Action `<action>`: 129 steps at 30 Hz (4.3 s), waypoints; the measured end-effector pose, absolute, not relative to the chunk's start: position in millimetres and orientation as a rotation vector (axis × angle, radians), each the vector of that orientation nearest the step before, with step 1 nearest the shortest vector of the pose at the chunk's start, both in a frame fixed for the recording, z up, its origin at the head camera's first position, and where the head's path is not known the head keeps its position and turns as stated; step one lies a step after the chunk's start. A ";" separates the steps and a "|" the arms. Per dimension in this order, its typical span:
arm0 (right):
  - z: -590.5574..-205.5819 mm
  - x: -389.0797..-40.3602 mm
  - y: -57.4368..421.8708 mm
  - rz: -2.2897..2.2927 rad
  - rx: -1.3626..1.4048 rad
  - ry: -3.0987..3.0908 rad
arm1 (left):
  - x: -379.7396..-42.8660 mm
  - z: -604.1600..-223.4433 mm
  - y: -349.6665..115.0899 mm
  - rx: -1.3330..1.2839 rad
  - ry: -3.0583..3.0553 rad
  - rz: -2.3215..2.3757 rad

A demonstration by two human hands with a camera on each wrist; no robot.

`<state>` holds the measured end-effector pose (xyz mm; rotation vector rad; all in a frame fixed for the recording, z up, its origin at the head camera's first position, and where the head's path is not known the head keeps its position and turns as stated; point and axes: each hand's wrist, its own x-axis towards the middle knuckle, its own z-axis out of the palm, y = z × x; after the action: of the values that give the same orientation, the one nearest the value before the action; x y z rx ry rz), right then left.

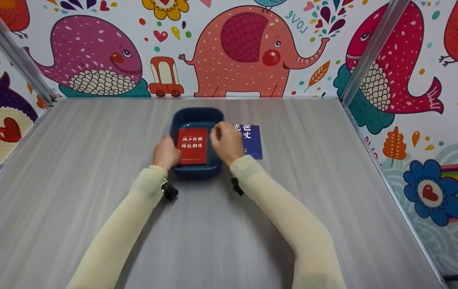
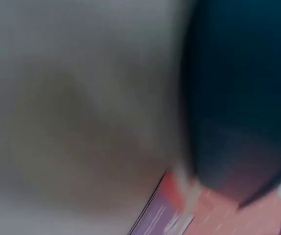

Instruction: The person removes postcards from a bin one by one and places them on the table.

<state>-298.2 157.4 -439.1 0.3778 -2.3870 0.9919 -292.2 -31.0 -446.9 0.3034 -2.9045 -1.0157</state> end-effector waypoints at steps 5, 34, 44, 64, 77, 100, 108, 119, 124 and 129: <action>-441.6 -283.8 134.7 0.901 0.534 -2.545 | -293.1 -447.6 -29.6 0.305 -2.903 -1.020; -433.4 -299.8 105.8 0.606 0.119 -3.253 | -293.9 -447.1 -30.1 0.296 -2.905 -0.998; -438.2 -303.8 102.7 0.672 0.056 -3.270 | -291.2 -447.8 -32.0 0.293 -2.910 -0.990; -440.9 -307.6 103.1 0.742 0.035 -3.273 | -293.7 -448.7 -31.1 0.302 -2.922 -0.986; -439.9 -303.1 102.5 0.742 0.051 -3.235 | -293.1 -448.2 -31.7 0.312 -2.919 -0.978; -439.2 -300.7 106.3 0.837 0.052 -3.098 | -293.5 -448.1 -31.3 0.317 -2.917 -0.970; -438.6 -300.6 106.5 0.906 0.013 -3.092 | -293.3 -448.9 -31.5 0.327 -2.910 -0.978; -437.4 -300.9 107.1 0.862 0.013 -3.103 | -293.7 -448.9 -30.9 0.323 -2.922 -0.973; -437.4 -302.6 107.0 0.861 0.011 -3.157 | -293.4 -448.7 -31.0 0.323 -2.926 -0.966; -437.2 -303.9 107.1 0.867 0.003 -3.218 | -292.9 -448.5 -31.3 0.326 -2.925 -0.976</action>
<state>-303.9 107.1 -437.2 0.0034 -3.2176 0.8667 -292.9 -31.3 -448.5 0.3261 -2.9254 -0.9756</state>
